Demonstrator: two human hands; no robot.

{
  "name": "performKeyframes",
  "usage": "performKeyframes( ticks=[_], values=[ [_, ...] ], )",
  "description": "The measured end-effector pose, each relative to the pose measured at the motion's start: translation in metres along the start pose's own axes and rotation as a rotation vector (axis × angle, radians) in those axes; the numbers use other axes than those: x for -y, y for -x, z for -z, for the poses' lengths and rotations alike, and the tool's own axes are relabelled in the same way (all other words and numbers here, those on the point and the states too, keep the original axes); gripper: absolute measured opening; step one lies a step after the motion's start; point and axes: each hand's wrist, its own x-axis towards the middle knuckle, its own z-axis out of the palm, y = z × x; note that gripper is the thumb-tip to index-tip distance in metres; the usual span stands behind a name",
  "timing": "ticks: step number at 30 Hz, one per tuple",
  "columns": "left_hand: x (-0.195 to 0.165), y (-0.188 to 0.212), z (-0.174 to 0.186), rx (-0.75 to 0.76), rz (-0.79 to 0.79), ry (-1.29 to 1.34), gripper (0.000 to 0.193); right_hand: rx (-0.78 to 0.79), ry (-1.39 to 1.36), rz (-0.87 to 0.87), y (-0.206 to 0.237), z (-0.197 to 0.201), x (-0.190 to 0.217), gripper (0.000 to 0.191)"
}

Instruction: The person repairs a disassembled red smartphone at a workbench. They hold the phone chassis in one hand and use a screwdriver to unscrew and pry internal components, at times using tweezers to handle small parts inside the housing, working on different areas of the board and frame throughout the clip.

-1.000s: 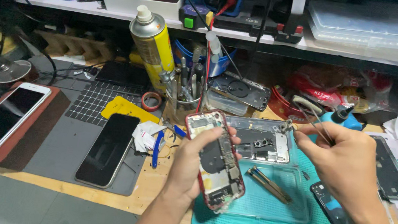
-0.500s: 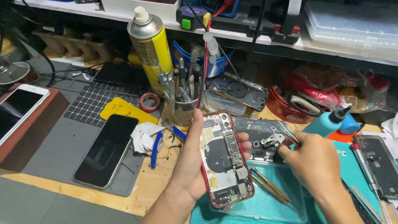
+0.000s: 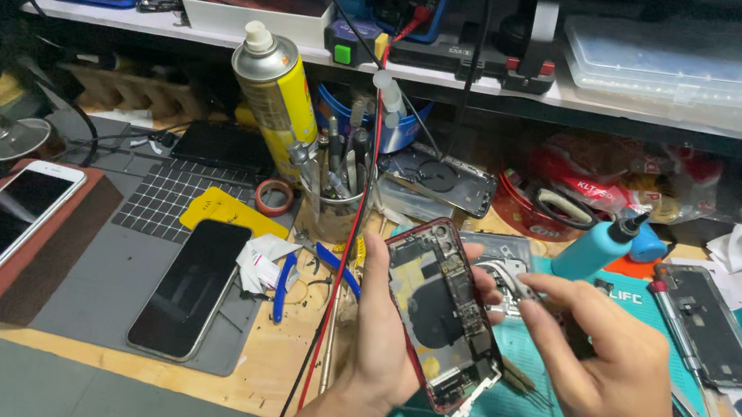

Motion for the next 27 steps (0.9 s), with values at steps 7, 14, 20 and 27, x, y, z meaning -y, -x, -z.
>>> performKeyframes(
  ticks=[7, 14, 20, 27],
  values=[
    [0.006, 0.005, -0.003, 0.088, -0.02, -0.141, 0.1, -0.102, -0.094, 0.163, 0.003, -0.002, 0.02, 0.026],
    [0.01, 0.004, -0.003, 0.049, -0.041, -0.226, 0.099, -0.117, -0.108, 0.191, 0.002, -0.002, 0.022, 0.025],
    [0.014, 0.005, -0.003, 0.044, -0.088, -0.252, 0.095, -0.196, 0.02, 0.266, 0.006, -0.007, 0.025, 0.021],
    [0.021, 0.011, -0.005, 0.073, -0.192, -0.372, 0.091, -0.256, 0.093, 0.396, 0.01, -0.011, 0.025, 0.022]
  ],
)
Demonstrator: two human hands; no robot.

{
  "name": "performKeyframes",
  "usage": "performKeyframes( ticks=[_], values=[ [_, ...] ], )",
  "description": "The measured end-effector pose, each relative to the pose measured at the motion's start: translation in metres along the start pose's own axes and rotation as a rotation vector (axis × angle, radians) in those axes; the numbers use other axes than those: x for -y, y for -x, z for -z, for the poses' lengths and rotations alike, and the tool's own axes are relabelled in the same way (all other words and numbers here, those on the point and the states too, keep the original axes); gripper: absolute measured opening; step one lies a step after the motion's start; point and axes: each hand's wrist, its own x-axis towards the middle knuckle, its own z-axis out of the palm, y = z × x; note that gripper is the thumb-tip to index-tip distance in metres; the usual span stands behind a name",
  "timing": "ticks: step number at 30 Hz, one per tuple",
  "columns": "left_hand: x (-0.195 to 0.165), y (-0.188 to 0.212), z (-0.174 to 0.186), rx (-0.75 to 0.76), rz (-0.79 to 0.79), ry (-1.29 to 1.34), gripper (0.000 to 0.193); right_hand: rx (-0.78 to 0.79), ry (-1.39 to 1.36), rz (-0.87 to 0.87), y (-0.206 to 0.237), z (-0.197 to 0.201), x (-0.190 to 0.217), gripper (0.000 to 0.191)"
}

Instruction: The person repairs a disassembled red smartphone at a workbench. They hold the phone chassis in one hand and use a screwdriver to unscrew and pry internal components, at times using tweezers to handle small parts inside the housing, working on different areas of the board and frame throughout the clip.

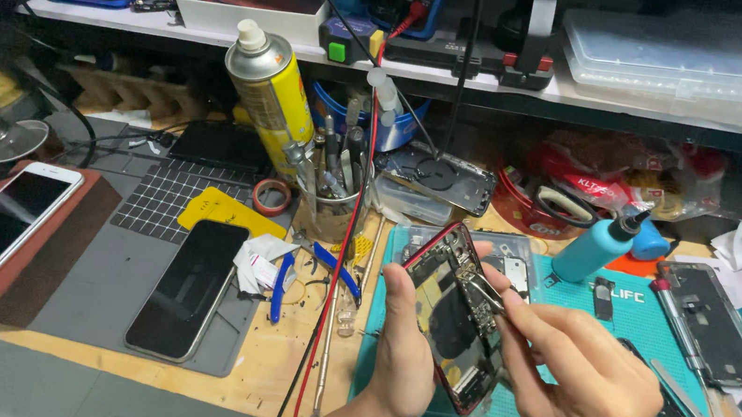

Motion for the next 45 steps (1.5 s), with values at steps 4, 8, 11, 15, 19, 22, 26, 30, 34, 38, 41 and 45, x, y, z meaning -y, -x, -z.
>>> performKeyframes(
  ticks=[4, 8, 11, 15, 19, 22, 26, 30, 34, 38, 41, 45],
  values=[
    [-0.001, 0.001, 0.0, 0.016, -0.009, -0.038, 0.091, 0.022, -0.129, -0.106, 0.002, -0.002, -0.002, 0.019],
    [-0.007, 0.0, 0.002, 0.046, 0.008, -0.042, 0.093, 0.1, -0.329, -0.291, -0.001, 0.001, -0.011, 0.023],
    [-0.01, 0.001, 0.003, 0.021, 0.039, -0.037, 0.094, 0.161, -0.372, -0.383, -0.003, 0.003, -0.019, 0.024],
    [-0.012, 0.001, 0.003, 0.002, 0.08, -0.044, 0.096, 0.206, -0.454, -0.438, -0.002, 0.003, -0.026, 0.021],
    [-0.012, -0.001, 0.004, 0.021, 0.102, 0.058, 0.097, 0.182, -0.56, -0.523, -0.001, 0.003, -0.028, 0.021],
    [-0.012, 0.0, 0.004, 0.053, 0.09, 0.118, 0.098, 0.113, -0.414, -0.469, 0.001, 0.005, -0.023, 0.022],
    [-0.014, 0.001, 0.003, 0.054, 0.089, 0.121, 0.1, 0.048, -0.256, -0.288, 0.001, 0.007, -0.013, 0.022],
    [-0.016, 0.001, 0.003, 0.024, 0.096, 0.063, 0.101, 0.002, -0.147, -0.207, 0.0, 0.005, -0.005, 0.026],
    [-0.016, 0.001, 0.003, 0.013, 0.07, 0.043, 0.099, -0.028, -0.116, -0.183, 0.001, 0.002, -0.001, 0.026],
    [-0.014, 0.0, 0.002, 0.026, 0.049, 0.024, 0.099, -0.048, -0.119, -0.1, 0.001, 0.001, -0.001, 0.022],
    [-0.012, 0.001, 0.001, 0.049, 0.03, 0.025, 0.098, -0.064, -0.084, -0.048, 0.002, 0.0, -0.001, 0.021],
    [-0.01, 0.003, 0.001, 0.058, 0.01, 0.0, 0.098, -0.076, -0.038, -0.024, 0.003, -0.001, 0.001, 0.021]
  ],
)
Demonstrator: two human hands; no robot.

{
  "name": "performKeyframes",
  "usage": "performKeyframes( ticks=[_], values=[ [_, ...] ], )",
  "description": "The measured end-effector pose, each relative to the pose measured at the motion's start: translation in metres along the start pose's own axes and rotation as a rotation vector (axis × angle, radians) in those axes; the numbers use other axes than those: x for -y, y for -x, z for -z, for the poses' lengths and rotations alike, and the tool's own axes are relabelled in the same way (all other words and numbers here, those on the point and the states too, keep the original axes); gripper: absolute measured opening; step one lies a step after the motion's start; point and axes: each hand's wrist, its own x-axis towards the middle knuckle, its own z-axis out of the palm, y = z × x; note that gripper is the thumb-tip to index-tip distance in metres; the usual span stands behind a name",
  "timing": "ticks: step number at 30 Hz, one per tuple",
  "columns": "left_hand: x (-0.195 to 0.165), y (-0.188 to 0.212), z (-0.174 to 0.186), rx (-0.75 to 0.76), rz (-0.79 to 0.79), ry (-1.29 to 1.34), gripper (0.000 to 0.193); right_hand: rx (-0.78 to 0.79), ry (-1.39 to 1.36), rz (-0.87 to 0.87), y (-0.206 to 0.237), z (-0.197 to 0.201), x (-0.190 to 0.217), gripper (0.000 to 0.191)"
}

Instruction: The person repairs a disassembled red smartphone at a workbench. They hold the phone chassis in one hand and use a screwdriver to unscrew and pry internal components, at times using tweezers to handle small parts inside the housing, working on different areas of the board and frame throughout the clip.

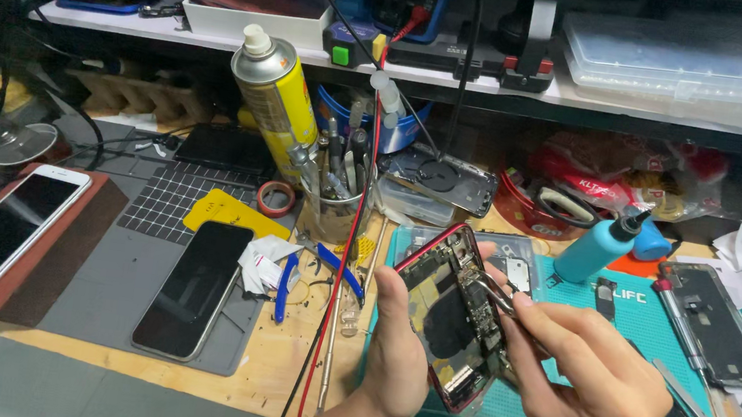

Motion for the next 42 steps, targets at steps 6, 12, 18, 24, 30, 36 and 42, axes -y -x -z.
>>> performKeyframes(
  ticks=[6, 12, 18, 24, 30, 36, 42],
  values=[
    [0.005, 0.005, -0.004, 0.032, -0.097, -0.064, 0.1, -0.009, 0.018, 0.087, 0.001, -0.001, 0.001, 0.023],
    [0.002, 0.008, -0.005, 0.038, -0.123, -0.174, 0.1, 0.004, -0.038, -0.002, 0.001, -0.004, 0.0, 0.024],
    [0.0, 0.01, -0.006, 0.044, -0.12, -0.151, 0.099, -0.029, -0.029, 0.047, 0.002, -0.004, 0.0, 0.024],
    [-0.001, 0.009, -0.007, 0.035, -0.08, -0.046, 0.1, -0.038, -0.047, 0.052, 0.002, -0.005, 0.001, 0.022],
    [-0.001, 0.009, -0.007, 0.037, -0.098, -0.062, 0.102, -0.019, -0.053, -0.032, 0.003, -0.005, 0.003, 0.021],
    [-0.008, 0.006, -0.003, 0.034, -0.015, -0.045, 0.105, 0.019, -0.237, -0.184, 0.004, -0.004, -0.001, 0.021],
    [-0.015, 0.006, -0.001, 0.001, 0.049, -0.06, 0.104, 0.154, -0.475, -0.369, 0.006, 0.001, -0.017, 0.02]
  ],
)
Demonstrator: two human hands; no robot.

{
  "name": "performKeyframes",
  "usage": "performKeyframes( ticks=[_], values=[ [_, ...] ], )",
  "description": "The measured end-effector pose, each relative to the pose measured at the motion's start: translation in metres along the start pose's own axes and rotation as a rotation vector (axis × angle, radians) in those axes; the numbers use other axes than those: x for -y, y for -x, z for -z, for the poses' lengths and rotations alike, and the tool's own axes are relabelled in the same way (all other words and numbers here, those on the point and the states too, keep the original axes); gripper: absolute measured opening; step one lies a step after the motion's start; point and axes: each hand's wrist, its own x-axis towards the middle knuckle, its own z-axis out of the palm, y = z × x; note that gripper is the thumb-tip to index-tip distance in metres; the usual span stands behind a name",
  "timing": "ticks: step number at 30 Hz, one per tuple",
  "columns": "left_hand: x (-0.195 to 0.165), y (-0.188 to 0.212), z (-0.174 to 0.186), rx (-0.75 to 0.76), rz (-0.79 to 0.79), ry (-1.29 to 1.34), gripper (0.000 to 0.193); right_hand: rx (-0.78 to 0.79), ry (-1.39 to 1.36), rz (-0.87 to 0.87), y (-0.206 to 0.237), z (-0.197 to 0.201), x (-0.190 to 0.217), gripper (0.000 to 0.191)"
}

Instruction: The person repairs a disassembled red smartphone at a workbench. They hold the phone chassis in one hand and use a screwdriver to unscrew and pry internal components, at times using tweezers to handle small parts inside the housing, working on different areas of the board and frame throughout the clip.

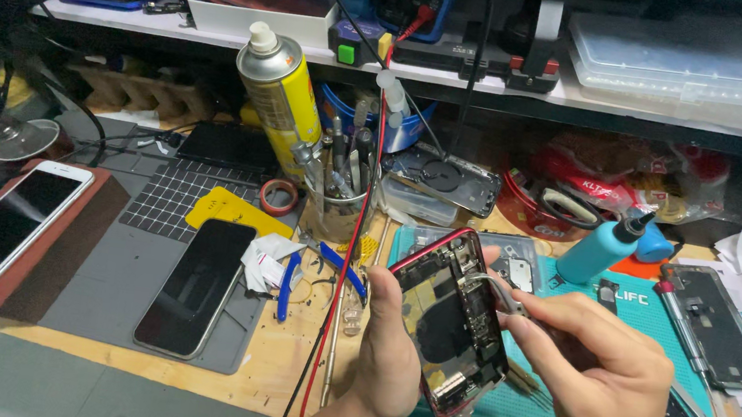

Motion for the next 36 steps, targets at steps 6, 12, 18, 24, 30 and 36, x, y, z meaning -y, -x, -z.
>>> performKeyframes(
  ticks=[6, 12, 18, 24, 30, 36],
  values=[
    [0.001, -0.001, 0.001, -0.04, 0.01, 0.043, 0.103, -0.02, -0.002, -0.05, 0.002, -0.002, 0.0, 0.024],
    [0.005, -0.005, 0.003, 0.028, 0.019, 0.268, 0.103, -0.199, 0.388, 0.3, 0.005, -0.009, 0.015, 0.023],
    [0.004, 0.001, 0.0, -0.018, 0.019, 0.123, 0.101, -0.193, 0.44, 0.331, 0.003, -0.013, 0.02, 0.025],
    [0.003, 0.006, 0.0, -0.035, -0.101, -0.081, 0.093, -0.2, 0.419, 0.354, 0.004, -0.014, 0.02, 0.025],
    [0.005, 0.006, 0.001, -0.026, -0.097, -0.086, 0.094, -0.203, 0.419, 0.37, 0.004, -0.015, 0.02, 0.024],
    [0.005, 0.003, -0.002, 0.005, -0.047, 0.024, 0.1, -0.216, 0.4, 0.38, 0.005, -0.015, 0.019, 0.025]
  ],
)
